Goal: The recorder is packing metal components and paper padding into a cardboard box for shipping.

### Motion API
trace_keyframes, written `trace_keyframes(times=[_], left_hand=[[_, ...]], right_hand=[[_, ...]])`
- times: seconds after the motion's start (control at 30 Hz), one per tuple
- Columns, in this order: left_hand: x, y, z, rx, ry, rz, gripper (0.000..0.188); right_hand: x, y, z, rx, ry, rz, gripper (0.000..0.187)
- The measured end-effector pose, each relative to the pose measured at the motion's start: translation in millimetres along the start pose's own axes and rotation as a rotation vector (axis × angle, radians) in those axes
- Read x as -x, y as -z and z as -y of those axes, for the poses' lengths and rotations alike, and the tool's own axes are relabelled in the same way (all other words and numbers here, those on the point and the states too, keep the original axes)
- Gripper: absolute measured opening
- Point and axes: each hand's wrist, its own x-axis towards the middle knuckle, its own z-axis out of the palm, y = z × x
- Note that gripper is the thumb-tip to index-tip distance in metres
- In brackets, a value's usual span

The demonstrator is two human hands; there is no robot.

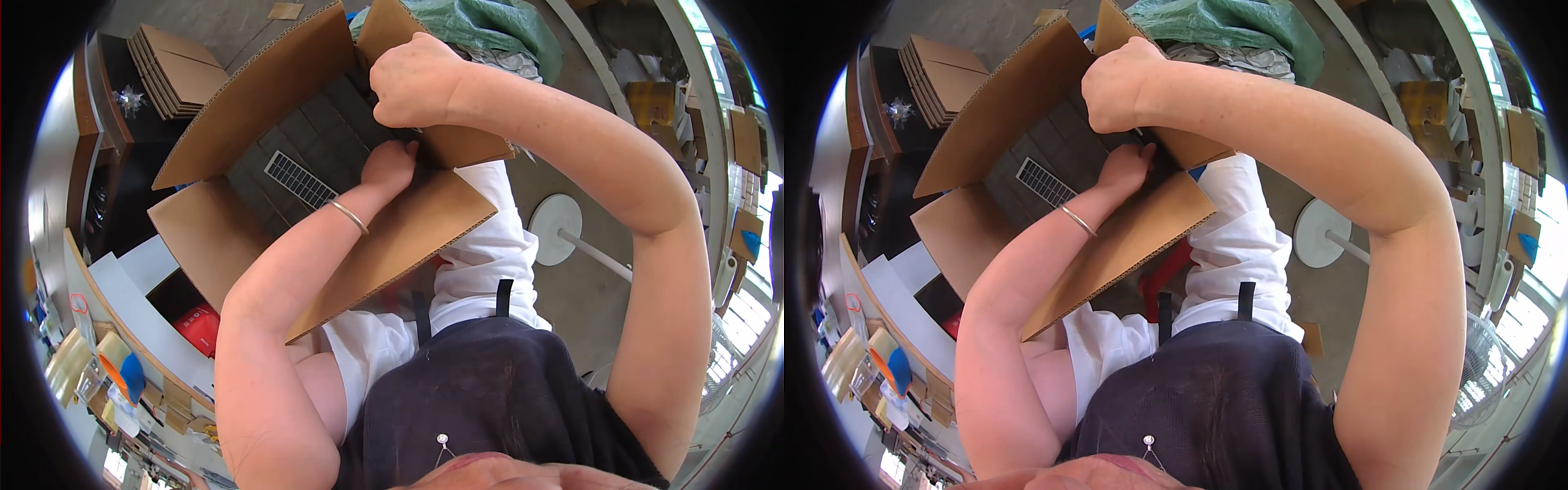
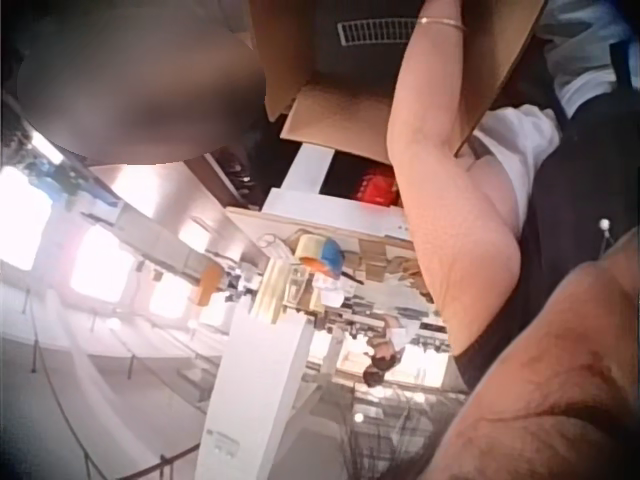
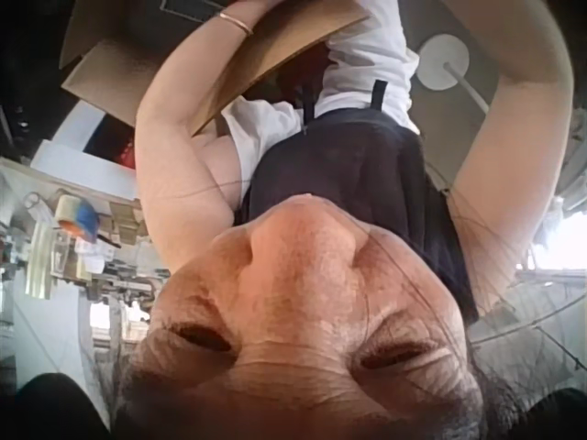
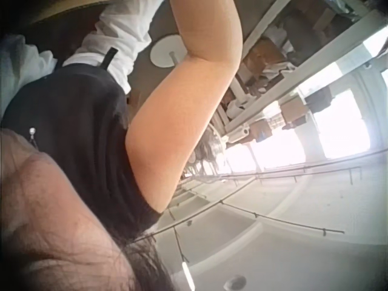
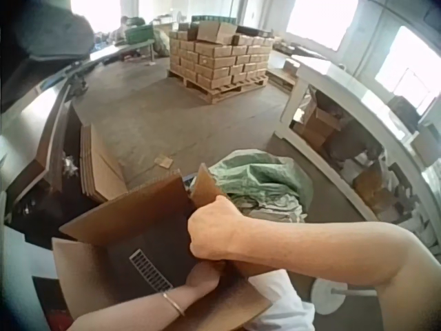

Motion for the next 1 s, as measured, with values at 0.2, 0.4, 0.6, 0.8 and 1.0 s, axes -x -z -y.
trace_keyframes(times=[0.2,0.4,0.6,0.8,1.0], left_hand=[[-3.5,30.3,-15.8,0.068,0.212,0.206,0.047],[-2.5,28.2,-9.7,-0.045,0.147,0.166,0.049],[-0.8,30.8,11.9,0.382,0.252,0.191,0.042],[-9.3,27.7,3.0,0.203,0.202,0.167,0.033],[-13.1,40.9,7.4,0.302,0.284,0.268,0.035]], right_hand=[[17.5,17.6,-4.2,-0.106,0.008,-0.108,0.021],[32.1,16.4,-11.3,-0.202,-0.032,-0.142,0.020],[45.5,26.1,-9.5,-0.148,-0.048,-0.113,0.019],[37.8,31.4,0.1,0.102,-0.020,0.026,0.020],[26.7,34.4,8.6,0.134,-0.008,0.092,0.020]])
